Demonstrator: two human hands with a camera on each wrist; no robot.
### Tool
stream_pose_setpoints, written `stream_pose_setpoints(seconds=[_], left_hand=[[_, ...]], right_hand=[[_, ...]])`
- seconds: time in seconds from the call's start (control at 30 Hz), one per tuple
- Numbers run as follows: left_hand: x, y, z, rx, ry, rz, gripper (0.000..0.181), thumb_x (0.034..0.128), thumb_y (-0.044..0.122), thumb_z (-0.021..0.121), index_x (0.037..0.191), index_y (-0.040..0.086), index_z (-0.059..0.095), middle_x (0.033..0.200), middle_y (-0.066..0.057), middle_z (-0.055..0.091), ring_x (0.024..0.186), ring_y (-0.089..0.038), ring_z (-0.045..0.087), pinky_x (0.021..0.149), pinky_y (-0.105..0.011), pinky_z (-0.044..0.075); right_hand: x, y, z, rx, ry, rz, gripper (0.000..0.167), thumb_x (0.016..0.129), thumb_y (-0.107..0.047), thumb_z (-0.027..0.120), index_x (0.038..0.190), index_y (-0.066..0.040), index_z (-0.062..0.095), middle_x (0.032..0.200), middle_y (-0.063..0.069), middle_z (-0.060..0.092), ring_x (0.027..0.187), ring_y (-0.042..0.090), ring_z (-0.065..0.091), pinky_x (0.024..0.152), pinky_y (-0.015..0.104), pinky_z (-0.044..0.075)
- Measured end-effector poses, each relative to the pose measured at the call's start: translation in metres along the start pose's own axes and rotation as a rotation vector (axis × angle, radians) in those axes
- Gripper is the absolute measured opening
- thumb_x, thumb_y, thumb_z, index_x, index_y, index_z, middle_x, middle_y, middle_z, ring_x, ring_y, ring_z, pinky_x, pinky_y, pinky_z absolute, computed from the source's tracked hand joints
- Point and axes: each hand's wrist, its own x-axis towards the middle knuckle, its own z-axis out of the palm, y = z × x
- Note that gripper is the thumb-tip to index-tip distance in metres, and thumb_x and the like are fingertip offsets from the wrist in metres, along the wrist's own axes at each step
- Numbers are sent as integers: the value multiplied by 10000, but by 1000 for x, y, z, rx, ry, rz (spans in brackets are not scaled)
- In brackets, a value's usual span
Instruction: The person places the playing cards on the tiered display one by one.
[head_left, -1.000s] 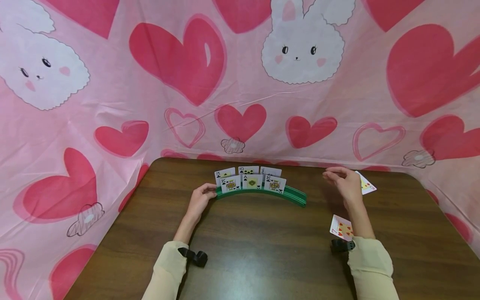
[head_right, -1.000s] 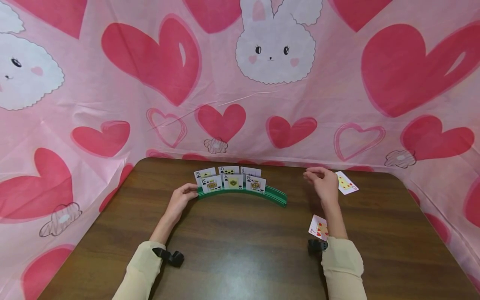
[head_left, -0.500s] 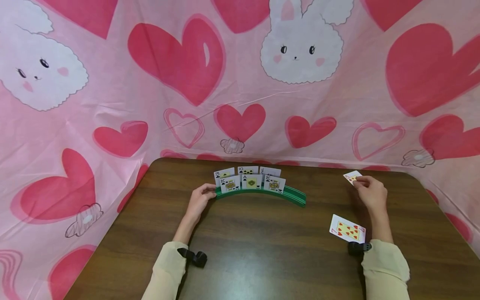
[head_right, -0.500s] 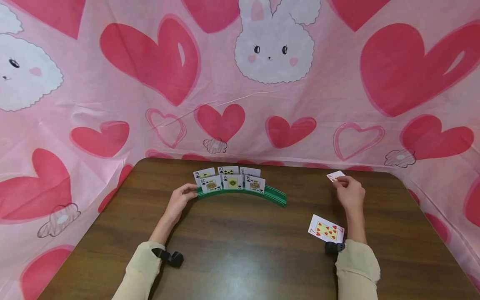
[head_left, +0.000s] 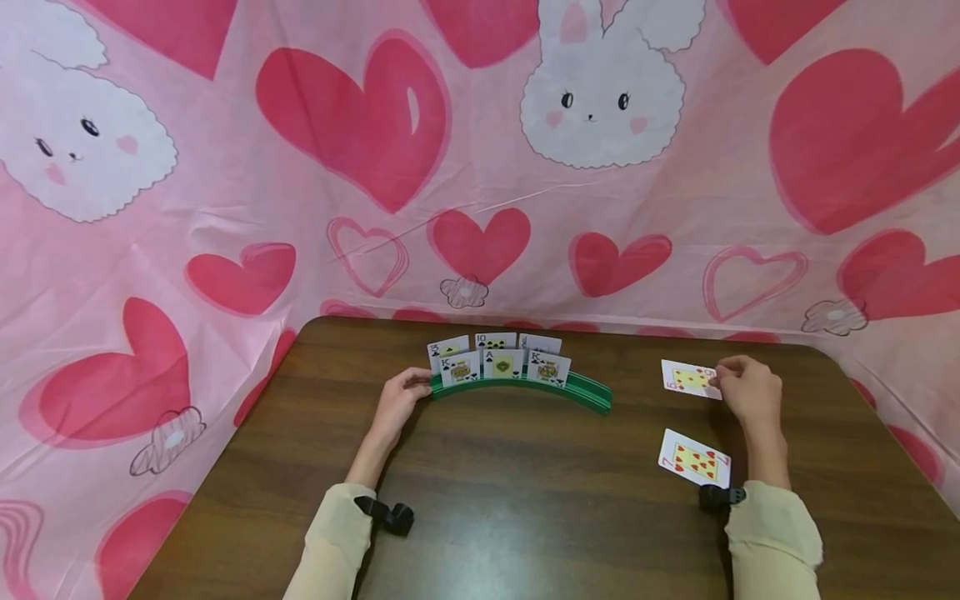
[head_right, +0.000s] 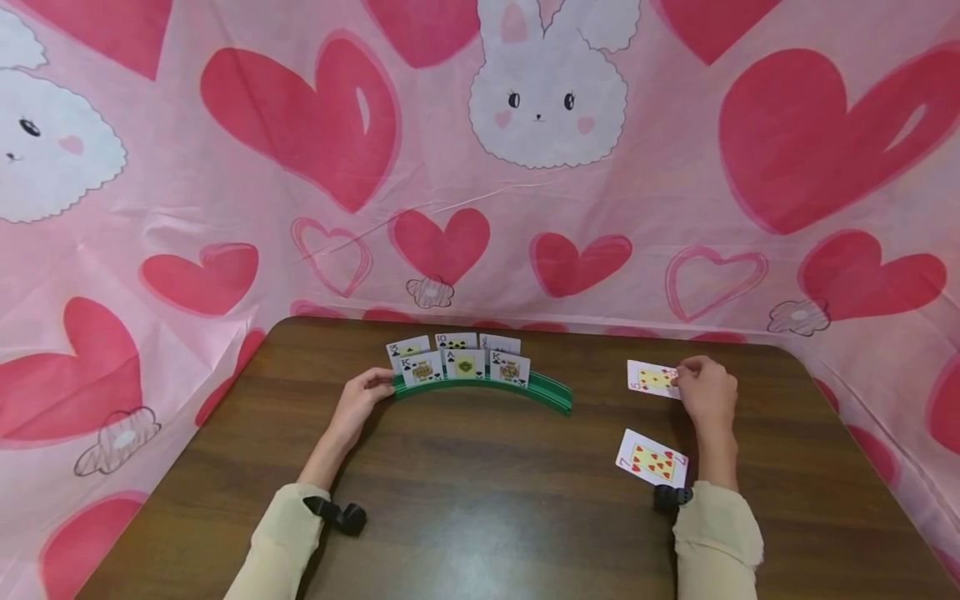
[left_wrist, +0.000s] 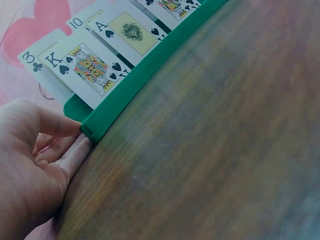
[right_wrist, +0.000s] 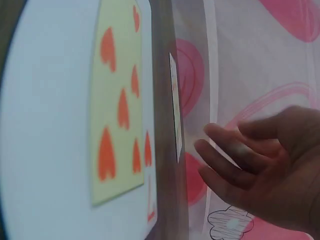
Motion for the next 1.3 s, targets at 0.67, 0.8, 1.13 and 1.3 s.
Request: stream_pose_setpoints(seconds=[0.67,0.8,1.13,1.3], left_hand=[[0,-1,-1,-18,0,5,188,821,64,562,996,61,629,1006,-89,611,911,-177,542,785,-303,411],[0,0,-1,-16,-1,4,190,821,62,562,999,58,628,1011,-91,611,913,-179,539,785,-308,409],[1,-2,0,-12,-1,-3,190,828,57,558,1005,56,628,1025,-95,608,920,-182,535,795,-312,406],[1,-2,0,-9,0,3,190,829,57,556,1004,57,629,1024,-94,609,920,-184,535,796,-313,405]], right_hand=[[3,-5,18,-202,-347,-136,808,738,-397,658,1313,41,295,1275,373,218,1053,601,223,810,653,212],[5,-5,19,-176,-371,-200,609,751,-366,658,1153,46,459,1232,330,322,1078,544,272,833,637,216],[1,-5,17,-183,-354,-165,641,735,-382,669,1195,7,451,1063,315,371,976,503,294,758,579,256],[0,-2,17,-155,-341,-158,529,712,-378,695,1034,5,524,1162,331,292,1019,524,272,782,593,261]])
